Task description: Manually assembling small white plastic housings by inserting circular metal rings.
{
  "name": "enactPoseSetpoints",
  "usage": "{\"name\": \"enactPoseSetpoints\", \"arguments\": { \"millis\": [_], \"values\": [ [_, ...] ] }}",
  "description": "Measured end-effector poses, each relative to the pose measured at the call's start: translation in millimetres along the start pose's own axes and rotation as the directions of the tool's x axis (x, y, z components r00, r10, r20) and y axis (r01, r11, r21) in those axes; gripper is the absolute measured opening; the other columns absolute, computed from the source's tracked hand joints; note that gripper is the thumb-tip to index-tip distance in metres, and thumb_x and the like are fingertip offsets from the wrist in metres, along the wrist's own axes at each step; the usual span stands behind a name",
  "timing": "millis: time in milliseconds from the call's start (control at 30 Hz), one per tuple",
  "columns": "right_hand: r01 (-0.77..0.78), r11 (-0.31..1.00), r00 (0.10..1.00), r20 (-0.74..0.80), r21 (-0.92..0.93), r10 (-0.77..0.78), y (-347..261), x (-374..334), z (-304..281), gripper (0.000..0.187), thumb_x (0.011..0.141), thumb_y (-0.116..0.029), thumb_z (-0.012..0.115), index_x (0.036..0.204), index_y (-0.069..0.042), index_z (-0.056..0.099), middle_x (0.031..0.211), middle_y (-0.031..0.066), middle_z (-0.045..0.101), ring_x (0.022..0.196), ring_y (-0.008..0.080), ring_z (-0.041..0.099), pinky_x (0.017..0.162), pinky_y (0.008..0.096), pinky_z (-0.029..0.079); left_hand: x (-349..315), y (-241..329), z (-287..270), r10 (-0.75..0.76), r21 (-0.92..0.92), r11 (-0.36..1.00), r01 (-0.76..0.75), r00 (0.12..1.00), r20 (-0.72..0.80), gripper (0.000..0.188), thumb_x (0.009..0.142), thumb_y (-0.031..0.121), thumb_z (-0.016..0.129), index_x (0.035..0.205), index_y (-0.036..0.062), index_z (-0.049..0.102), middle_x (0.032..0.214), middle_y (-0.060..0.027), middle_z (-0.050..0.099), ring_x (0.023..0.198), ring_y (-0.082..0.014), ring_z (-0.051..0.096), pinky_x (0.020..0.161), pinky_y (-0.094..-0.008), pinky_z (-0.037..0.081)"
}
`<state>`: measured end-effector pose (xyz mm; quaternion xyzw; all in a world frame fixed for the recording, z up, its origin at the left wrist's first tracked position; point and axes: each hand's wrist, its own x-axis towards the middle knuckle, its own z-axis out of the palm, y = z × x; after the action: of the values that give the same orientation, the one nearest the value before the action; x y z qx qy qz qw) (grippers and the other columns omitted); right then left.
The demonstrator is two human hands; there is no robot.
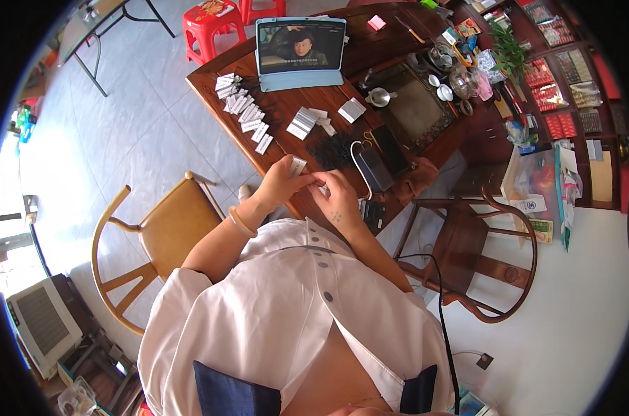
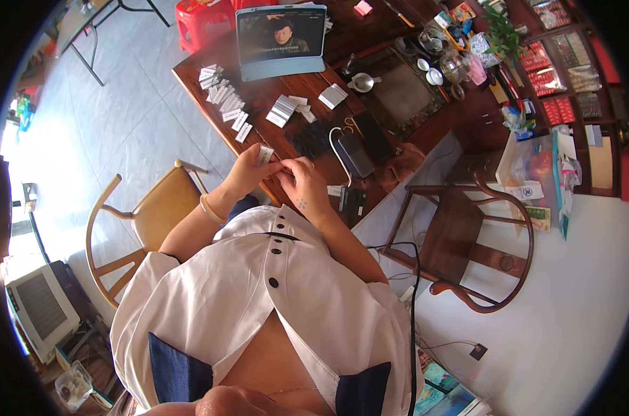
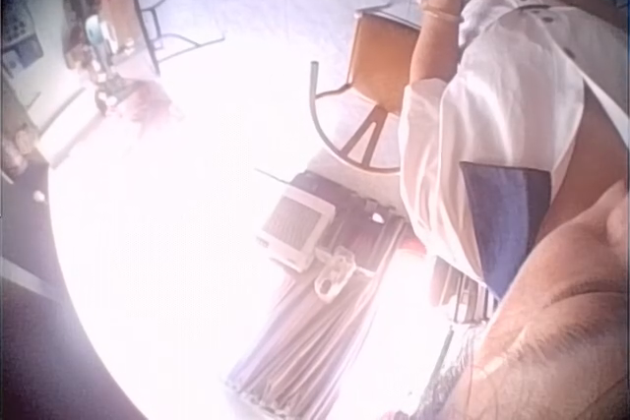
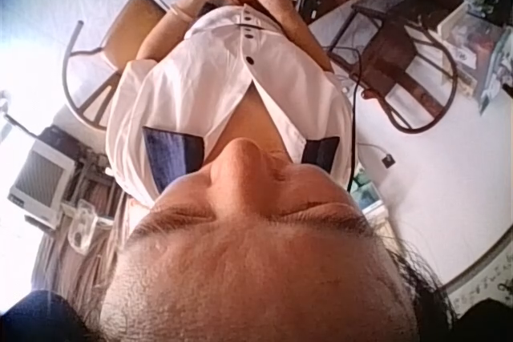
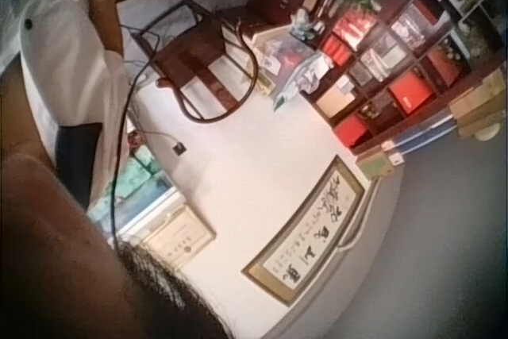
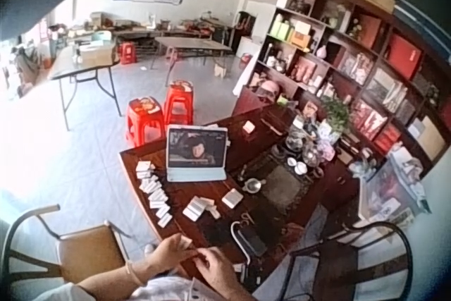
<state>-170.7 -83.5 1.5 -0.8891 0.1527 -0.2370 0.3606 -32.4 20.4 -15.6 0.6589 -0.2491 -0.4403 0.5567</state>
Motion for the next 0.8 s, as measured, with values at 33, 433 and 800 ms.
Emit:
{"name": "enactPoseSetpoints", "arguments": {
  "millis": [33, 433, 800],
  "values": [
    [0.054, 0.997, 0.997, -0.057, -0.055, -0.057, -2.0, 0.7, -1.3, 0.019, 0.08, -0.006, 0.069, 0.097, -0.002, 0.062, 0.087, 0.0104, 0.063, 0.073, 0.0266, 0.064, 0.061, 0.0342, 0.051, 0.3, -1.4, 1.3, 0.017, -0.084, 0.996, -0.016, 1.0, 0.015, 0.023, 0.083, 0.012, 0.072, 0.096, 0.0027, 0.055, 0.086, -0.0035, 0.063, 0.073, -0.0098, 0.058, 0.063, -0.0246, 0.049],
    [0.169, 0.982, 0.961, -0.204, -0.089, -0.184, -12.4, 17.1, -12.5, 0.015, 0.073, -0.005, 0.073, 0.081, -0.006, 0.06, 0.074, 0.0071, 0.062, 0.061, 0.0251, 0.062, 0.052, 0.0327, 0.049, 3.3, -9.9, 11.7, 0.131, -0.249, 0.961, -0.116, 0.99, 0.047, 0.013, 0.096, 0.014, 0.053, 0.097, 0.0011, 0.052, 0.083, -0.0031, 0.061, 0.07, -0.0104, 0.058, 0.063, -0.0251, 0.048],
    [0.115, 0.982, 0.969, -0.202, -0.151, -0.144, -13.1, 22.3, -7.9, 0.014, 0.076, -0.005, 0.071, 0.081, -0.005, 0.058, 0.073, 0.0085, 0.06, 0.061, 0.0263, 0.061, 0.052, 0.0341, 0.048, -8.1, 1.0, 17.1, 0.386, 0.244, 0.899, -0.363, 0.921, -0.051, 0.01, 0.093, 0.007, 0.054, 0.1, -0.0009, 0.053, 0.08, -0.0144, 0.061, 0.072, -0.023, 0.063, 0.065, -0.0315, 0.05]
  ]
}}
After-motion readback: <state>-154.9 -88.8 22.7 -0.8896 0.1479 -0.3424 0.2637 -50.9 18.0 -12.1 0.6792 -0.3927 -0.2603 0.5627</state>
